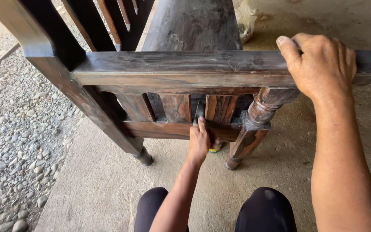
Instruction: Sanding the wooden surface and legs of a bench using a piece of sandpaper.
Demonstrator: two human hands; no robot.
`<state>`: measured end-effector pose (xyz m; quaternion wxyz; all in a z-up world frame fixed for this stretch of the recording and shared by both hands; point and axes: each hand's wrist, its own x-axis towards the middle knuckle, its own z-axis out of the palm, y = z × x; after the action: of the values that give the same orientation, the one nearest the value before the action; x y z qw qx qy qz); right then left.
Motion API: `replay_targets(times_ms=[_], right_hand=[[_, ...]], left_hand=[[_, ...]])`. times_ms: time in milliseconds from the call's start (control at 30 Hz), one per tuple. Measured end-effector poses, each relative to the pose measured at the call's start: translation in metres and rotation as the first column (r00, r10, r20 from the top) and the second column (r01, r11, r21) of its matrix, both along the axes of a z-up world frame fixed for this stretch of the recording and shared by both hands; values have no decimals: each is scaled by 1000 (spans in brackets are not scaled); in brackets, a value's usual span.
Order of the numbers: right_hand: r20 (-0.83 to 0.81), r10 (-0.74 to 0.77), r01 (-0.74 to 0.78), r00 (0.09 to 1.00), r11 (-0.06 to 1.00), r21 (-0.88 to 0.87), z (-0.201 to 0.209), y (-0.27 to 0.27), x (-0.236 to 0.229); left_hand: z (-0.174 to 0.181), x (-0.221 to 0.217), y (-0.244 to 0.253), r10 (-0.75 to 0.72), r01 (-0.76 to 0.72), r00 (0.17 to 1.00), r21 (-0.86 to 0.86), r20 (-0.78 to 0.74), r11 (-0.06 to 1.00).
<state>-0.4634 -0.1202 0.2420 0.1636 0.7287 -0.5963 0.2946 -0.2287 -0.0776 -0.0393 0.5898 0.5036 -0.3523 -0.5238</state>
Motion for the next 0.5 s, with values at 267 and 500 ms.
replay_targets(times_ms=[267, 500], right_hand=[[46, -33, 29, 998, 996, 88, 1, -1, 3], [24, 7, -8, 1000, 999, 43, 2, 1, -3]], left_hand=[[40, 7, 20, 33, -33, 850, -10, 527, 999], [61, 47, 54, -38, 40, 106, 34, 994, 999]])
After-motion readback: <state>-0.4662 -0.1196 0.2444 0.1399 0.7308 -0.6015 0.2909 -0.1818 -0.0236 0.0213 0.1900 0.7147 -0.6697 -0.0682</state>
